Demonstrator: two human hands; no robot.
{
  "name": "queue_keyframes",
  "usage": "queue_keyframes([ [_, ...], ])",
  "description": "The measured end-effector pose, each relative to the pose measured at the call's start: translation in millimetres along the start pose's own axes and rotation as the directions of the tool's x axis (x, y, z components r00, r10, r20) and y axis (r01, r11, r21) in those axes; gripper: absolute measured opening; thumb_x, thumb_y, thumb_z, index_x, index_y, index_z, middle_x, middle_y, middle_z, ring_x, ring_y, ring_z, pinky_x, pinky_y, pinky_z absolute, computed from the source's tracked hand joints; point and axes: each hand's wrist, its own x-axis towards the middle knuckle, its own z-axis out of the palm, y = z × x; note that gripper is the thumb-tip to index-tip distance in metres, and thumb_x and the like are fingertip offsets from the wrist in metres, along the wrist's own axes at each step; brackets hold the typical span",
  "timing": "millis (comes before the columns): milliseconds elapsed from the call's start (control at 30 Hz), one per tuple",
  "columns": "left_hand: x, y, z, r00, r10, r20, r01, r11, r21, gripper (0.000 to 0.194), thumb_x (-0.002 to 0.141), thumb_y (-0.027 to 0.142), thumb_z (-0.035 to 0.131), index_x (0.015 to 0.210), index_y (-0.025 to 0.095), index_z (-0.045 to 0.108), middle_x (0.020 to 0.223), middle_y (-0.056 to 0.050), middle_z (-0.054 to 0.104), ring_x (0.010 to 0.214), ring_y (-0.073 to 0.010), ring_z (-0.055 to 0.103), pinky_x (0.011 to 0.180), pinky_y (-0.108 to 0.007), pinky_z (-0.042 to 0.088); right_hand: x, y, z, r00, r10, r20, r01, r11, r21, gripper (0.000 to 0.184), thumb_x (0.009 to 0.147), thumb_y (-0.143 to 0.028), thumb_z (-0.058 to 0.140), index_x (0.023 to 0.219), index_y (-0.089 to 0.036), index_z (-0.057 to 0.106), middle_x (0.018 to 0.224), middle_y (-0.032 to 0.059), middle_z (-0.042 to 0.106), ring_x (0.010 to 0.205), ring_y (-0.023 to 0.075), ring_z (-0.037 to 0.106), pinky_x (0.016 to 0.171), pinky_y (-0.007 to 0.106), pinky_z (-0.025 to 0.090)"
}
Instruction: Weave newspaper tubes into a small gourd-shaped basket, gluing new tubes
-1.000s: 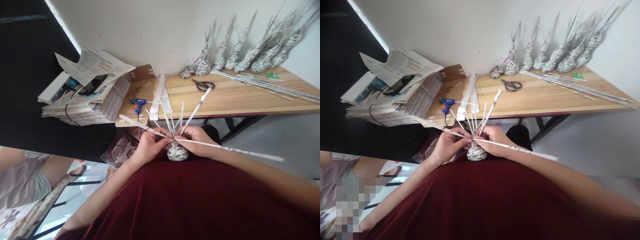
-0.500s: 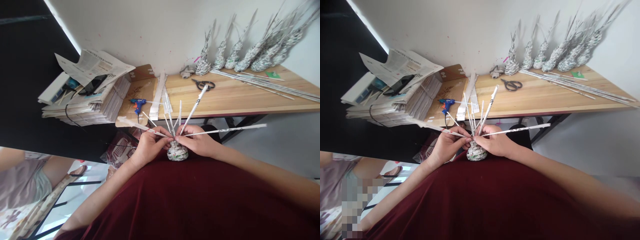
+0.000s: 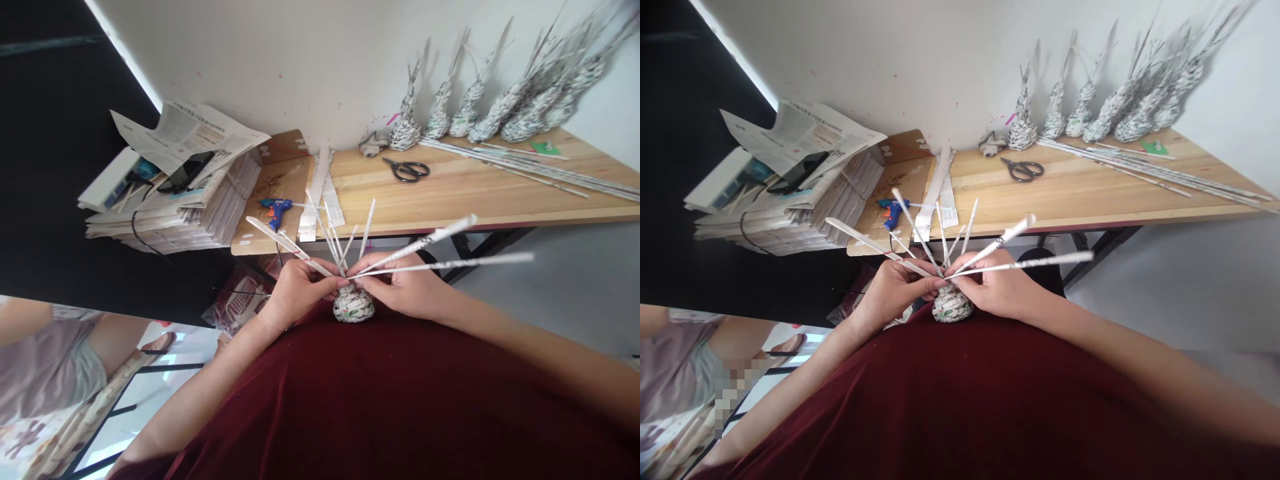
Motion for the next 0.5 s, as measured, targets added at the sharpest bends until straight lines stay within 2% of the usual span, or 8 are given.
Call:
queue_keyframes([
  [100, 0.7, 2.8, -1.7, 1.0, 0.014, 0.001, -0.014, 0.999, 0.047, 0.025, 0.066, 0.031, 0.09, 0.075, 0.014, 0.074, 0.067, -0.003, 0.073, 0.059, -0.014, 0.068, 0.059, -0.025, 0.06, 1.2, 0.7, 2.8, 0.992, 0.08, -0.095, -0.071, 0.993, 0.093, 0.015, 0.086, -0.032, 0.069, 0.083, -0.018, 0.073, 0.074, 0.003, 0.073, 0.064, 0.0158, 0.064, 0.057, 0.027, 0.047],
  [200, 1.8, 6.3, -4.4, 0.997, 0.065, 0.03, -0.069, 0.989, 0.132, 0.024, 0.072, 0.033, 0.086, 0.076, 0.013, 0.073, 0.068, -0.004, 0.072, 0.061, -0.0135, 0.065, 0.06, -0.025, 0.056, 4.4, -0.2, 3.1, 0.98, 0.16, -0.116, -0.127, 0.961, 0.248, 0.02, 0.085, -0.036, 0.072, 0.076, -0.018, 0.068, 0.066, 0.0009, 0.067, 0.058, 0.0134, 0.059, 0.051, 0.025, 0.043],
  [300, 2.0, 7.4, -6.1, 0.986, 0.15, 0.073, -0.16, 0.972, 0.17, 0.023, 0.079, 0.034, 0.081, 0.081, 0.013, 0.073, 0.073, -0.004, 0.071, 0.067, -0.0133, 0.063, 0.064, -0.024, 0.051, 4.0, -2.1, 0.8, 0.992, 0.107, -0.072, -0.076, 0.938, 0.339, 0.016, 0.084, -0.031, 0.071, 0.078, -0.017, 0.068, 0.061, -0.0009, 0.064, 0.055, 0.0125, 0.058, 0.053, 0.025, 0.046],
  [400, 1.3, 6.5, -6.1, 0.976, 0.195, 0.099, -0.208, 0.966, 0.153, 0.022, 0.084, 0.035, 0.077, 0.084, 0.013, 0.073, 0.078, -0.005, 0.071, 0.074, -0.0149, 0.063, 0.07, -0.026, 0.05, -1.5, -1.3, -0.2, 0.994, 0.081, -0.079, -0.043, 0.916, 0.399, 0.014, 0.086, -0.031, 0.07, 0.081, -0.018, 0.067, 0.064, -0.0004, 0.066, 0.055, 0.0125, 0.061, 0.055, 0.026, 0.051],
  [500, 1.2, 5.3, -5.3, 0.974, 0.206, 0.091, -0.216, 0.968, 0.13, 0.023, 0.084, 0.035, 0.077, 0.083, 0.014, 0.071, 0.077, -0.004, 0.07, 0.072, -0.0141, 0.062, 0.069, -0.025, 0.049, -6.4, 2.7, 1.7, 0.995, 0.04, -0.086, -0.01, 0.947, 0.321, 0.013, 0.087, -0.029, 0.072, 0.092, -0.017, 0.072, 0.08, 0.0045, 0.075, 0.065, 0.0149, 0.068, 0.059, 0.027, 0.055],
])
